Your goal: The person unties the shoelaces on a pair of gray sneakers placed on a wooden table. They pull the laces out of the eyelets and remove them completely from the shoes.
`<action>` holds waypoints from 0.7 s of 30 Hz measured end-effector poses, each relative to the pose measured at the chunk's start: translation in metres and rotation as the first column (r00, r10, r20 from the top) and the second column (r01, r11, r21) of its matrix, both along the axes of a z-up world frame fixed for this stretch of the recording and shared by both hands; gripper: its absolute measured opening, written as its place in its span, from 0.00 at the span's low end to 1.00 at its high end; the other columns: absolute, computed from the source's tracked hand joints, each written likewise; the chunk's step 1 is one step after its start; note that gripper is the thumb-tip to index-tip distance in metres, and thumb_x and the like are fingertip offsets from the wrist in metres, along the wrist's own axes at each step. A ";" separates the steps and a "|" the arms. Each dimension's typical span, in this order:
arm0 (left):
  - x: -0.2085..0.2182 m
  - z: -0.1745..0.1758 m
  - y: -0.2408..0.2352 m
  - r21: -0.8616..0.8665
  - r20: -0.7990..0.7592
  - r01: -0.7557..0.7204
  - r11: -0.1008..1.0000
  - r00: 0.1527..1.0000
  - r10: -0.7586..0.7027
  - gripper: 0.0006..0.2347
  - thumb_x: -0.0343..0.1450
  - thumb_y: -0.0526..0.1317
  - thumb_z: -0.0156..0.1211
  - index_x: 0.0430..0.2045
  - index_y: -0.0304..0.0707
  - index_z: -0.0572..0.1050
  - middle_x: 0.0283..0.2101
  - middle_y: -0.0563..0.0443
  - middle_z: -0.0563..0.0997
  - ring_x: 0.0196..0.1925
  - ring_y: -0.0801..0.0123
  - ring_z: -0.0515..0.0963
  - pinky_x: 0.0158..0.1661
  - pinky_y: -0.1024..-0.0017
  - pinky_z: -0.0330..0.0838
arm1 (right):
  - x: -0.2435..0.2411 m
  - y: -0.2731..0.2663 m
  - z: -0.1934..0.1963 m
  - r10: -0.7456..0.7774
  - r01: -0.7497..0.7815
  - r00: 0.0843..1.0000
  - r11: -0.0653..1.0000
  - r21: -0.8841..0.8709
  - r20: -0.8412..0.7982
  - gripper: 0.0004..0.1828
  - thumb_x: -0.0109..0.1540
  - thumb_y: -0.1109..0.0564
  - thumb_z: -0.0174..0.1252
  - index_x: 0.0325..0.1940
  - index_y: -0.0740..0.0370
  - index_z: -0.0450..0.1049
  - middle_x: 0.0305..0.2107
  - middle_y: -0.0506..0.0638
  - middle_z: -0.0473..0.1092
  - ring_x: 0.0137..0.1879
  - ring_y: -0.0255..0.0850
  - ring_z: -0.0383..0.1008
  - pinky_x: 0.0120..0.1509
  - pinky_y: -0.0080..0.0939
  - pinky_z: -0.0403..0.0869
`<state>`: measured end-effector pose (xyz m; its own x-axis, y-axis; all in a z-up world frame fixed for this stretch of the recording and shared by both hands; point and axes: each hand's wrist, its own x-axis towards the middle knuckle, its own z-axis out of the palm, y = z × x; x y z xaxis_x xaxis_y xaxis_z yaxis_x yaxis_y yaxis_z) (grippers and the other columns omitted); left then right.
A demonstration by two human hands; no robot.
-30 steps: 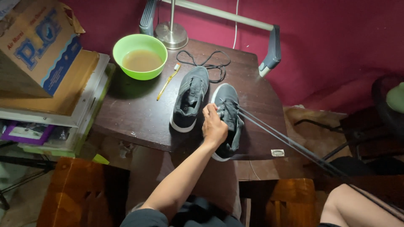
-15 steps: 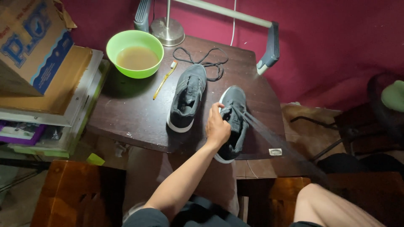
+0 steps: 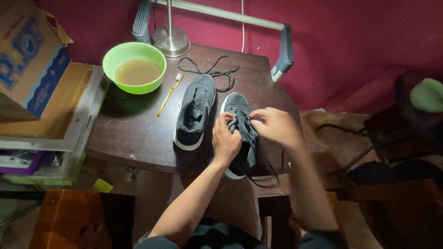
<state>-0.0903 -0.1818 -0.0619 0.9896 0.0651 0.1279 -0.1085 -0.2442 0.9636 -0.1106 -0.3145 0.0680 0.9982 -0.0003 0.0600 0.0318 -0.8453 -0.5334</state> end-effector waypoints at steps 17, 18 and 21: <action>0.121 -0.035 -0.013 0.623 -0.133 0.244 0.743 0.969 -0.207 0.10 0.65 0.42 0.61 0.27 0.32 0.81 0.29 0.32 0.83 0.37 0.34 0.86 0.37 0.46 0.81 | 0.112 -0.018 -0.200 -0.115 0.111 0.990 0.993 -0.048 -0.082 0.06 0.57 0.52 0.61 0.31 0.39 0.82 0.31 0.45 0.77 0.46 0.48 0.80 0.48 0.51 0.79; 0.129 -0.043 -0.020 0.626 -0.134 0.245 0.740 0.969 -0.208 0.10 0.65 0.42 0.61 0.27 0.32 0.81 0.29 0.32 0.83 0.37 0.34 0.86 0.37 0.46 0.81 | 0.102 -0.010 -0.178 -0.116 0.113 0.990 0.993 -0.045 -0.082 0.06 0.57 0.52 0.61 0.31 0.39 0.82 0.31 0.45 0.77 0.46 0.48 0.80 0.48 0.51 0.79; 0.139 -0.051 -0.028 0.656 -0.104 0.215 0.724 0.975 -0.195 0.09 0.65 0.40 0.63 0.26 0.32 0.83 0.28 0.32 0.83 0.35 0.37 0.86 0.35 0.46 0.82 | 0.084 -0.002 -0.136 -0.019 0.022 0.994 1.000 0.023 -0.111 0.16 0.63 0.60 0.49 0.47 0.55 0.80 0.42 0.60 0.78 0.55 0.60 0.77 0.58 0.60 0.76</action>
